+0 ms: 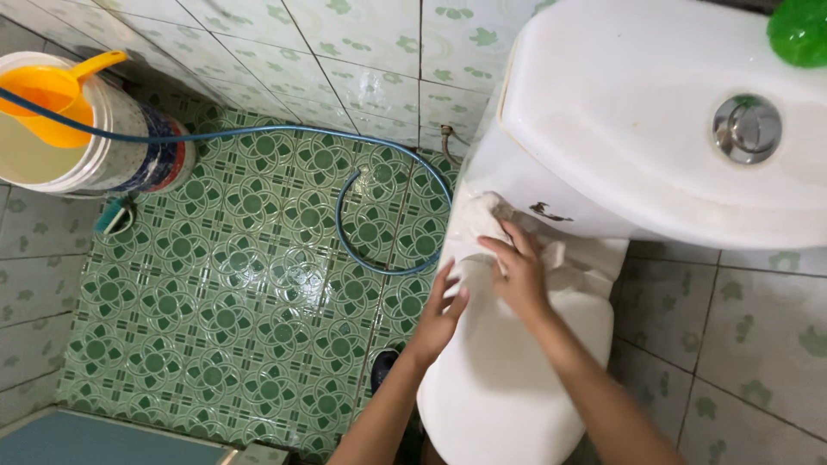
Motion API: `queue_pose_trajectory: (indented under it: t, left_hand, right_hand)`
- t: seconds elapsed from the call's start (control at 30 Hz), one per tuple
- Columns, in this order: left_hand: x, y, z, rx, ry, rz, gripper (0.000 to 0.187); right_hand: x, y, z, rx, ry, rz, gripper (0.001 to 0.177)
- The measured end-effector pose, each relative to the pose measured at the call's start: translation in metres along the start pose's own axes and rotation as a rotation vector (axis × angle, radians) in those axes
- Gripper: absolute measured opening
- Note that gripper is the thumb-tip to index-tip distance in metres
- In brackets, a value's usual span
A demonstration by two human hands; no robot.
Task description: The person cleans a toilet by hand using a white cloth, wiping the exterior surfaces, the lid, the seat, and the rim.
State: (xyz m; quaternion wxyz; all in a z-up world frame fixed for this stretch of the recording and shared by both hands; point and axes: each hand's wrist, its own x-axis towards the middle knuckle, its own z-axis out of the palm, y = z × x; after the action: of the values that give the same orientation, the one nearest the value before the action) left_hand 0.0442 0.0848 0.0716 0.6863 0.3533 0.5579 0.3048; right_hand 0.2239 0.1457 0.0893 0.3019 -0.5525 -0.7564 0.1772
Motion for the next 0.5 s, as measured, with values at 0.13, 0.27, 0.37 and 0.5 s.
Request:
queue_pose_trajectory:
  t: [0.13,0.27,0.37,0.5]
  left_hand:
    - [0.019,0.065,0.028,-0.422,0.003,0.048,0.082]
    - [0.063,0.092,0.035,-0.450,0.184,0.375,0.079]
    - [0.078,0.113,0.062,-0.155,0.399,0.531,0.076]
    - [0.063,0.123,0.106,-0.042,0.534,0.582,0.070]
  right_hand:
    - [0.014,-0.064,-0.029,0.346,0.006,0.019,0.052]
    - [0.027,-0.080,-0.100,0.087,0.338,-0.245,0.022]
    - [0.044,-0.052,-0.163,-0.318,0.717,-0.287,0.015]
    - [0.059,-0.029,-0.209,-0.518,0.501,-0.107,0.027]
